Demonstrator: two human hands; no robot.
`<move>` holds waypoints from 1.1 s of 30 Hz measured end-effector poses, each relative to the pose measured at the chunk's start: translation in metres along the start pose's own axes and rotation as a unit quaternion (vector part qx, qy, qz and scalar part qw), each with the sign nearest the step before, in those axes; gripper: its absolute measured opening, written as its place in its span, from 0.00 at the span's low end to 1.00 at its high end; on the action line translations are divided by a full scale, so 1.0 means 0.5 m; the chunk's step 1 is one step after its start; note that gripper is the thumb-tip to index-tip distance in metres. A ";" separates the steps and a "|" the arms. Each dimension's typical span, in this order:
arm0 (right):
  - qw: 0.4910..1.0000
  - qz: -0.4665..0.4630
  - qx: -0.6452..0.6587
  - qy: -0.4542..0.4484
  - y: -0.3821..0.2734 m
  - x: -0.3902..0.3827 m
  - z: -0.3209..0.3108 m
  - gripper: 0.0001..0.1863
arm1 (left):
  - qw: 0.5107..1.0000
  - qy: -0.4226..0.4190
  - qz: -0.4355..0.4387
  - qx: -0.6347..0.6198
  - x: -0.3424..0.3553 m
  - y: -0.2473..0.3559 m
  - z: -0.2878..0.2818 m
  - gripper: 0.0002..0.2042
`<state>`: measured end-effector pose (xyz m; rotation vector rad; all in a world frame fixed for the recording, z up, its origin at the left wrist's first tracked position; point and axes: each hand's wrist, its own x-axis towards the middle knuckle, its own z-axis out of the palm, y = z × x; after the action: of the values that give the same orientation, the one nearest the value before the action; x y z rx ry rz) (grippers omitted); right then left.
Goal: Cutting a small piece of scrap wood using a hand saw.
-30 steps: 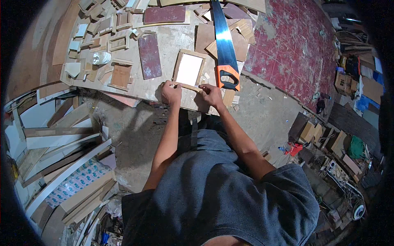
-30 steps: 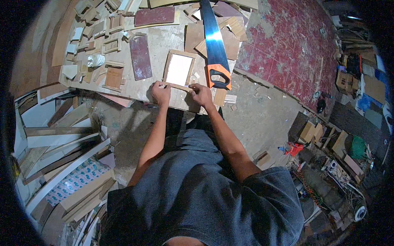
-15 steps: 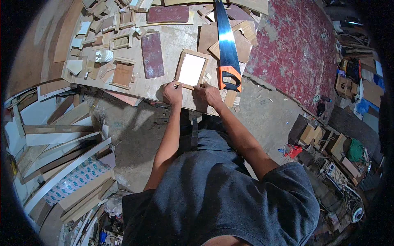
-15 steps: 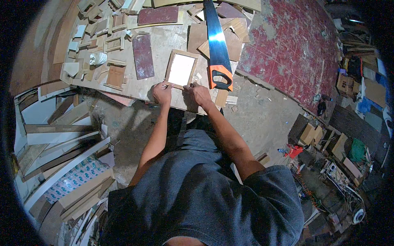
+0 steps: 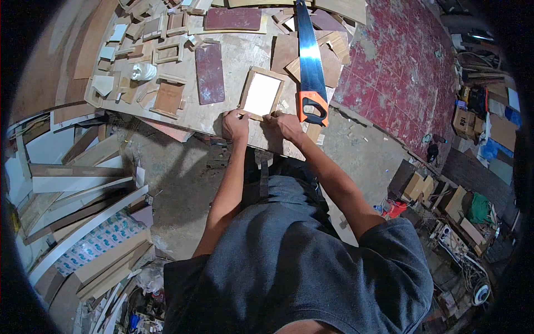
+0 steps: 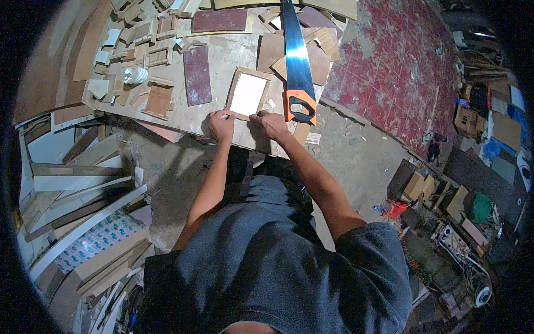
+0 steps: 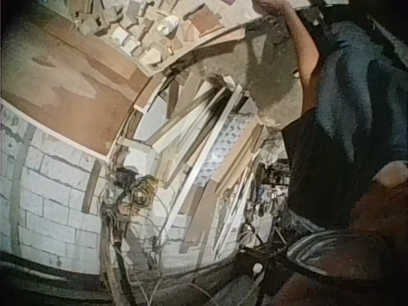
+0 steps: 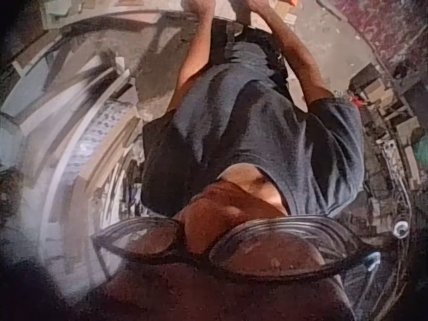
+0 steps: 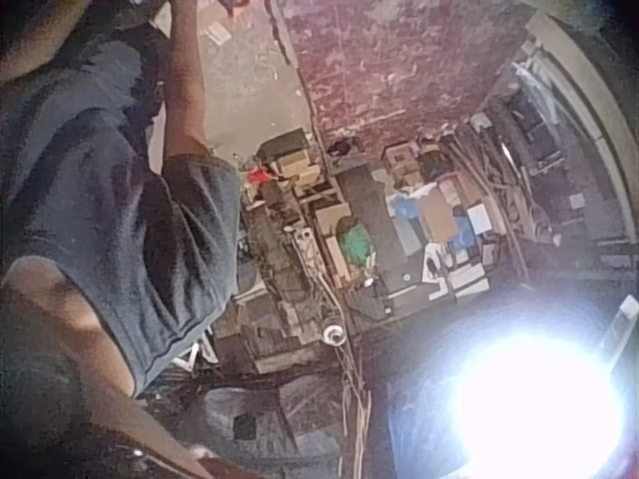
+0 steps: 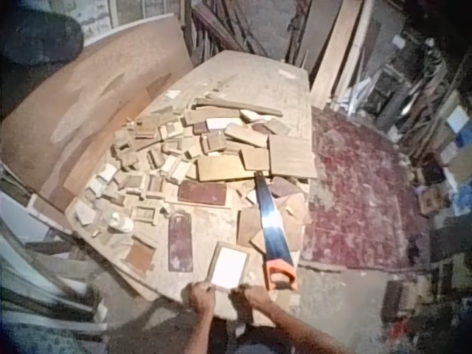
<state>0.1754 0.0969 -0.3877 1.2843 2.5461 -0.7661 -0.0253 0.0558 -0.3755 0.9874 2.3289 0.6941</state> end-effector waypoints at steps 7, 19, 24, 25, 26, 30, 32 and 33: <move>1.000 0.000 0.004 0.010 -0.035 -0.025 -0.039 0.18 | 1.000 -0.004 -0.026 -0.008 -0.008 0.015 -0.016 0.17; 1.000 0.017 0.002 0.021 -0.051 -0.045 -0.066 0.22 | 1.000 0.004 -0.021 -0.004 -0.010 -0.002 -0.004 0.20; 0.992 0.053 0.065 0.091 -0.055 -0.072 -0.060 0.23 | 1.000 -0.002 -0.015 -0.021 -0.004 -0.016 0.000 0.21; 0.988 0.070 0.085 0.111 -0.057 -0.072 -0.054 0.23 | 0.999 0.005 -0.001 -0.035 0.002 -0.025 -0.001 0.22; 0.988 0.067 0.085 0.112 -0.059 -0.072 -0.048 0.23 | 0.999 0.012 0.013 -0.048 0.005 -0.034 -0.002 0.22; 0.975 0.127 0.121 0.135 -0.048 -0.080 -0.031 0.25 | 1.000 -0.016 -0.012 -0.023 -0.007 0.016 -0.028 0.24; 0.970 0.134 0.144 0.139 -0.063 -0.077 -0.043 0.24 | 1.000 -0.001 0.004 -0.030 -0.004 -0.008 -0.024 0.25; 0.966 0.143 0.161 0.145 -0.063 -0.077 -0.045 0.21 | 1.000 0.000 0.004 -0.030 -0.005 -0.010 -0.021 0.25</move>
<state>0.1753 0.0663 -0.3423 1.9479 2.4249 -1.0234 -0.0330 0.0484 -0.3700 0.9717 2.2908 0.7624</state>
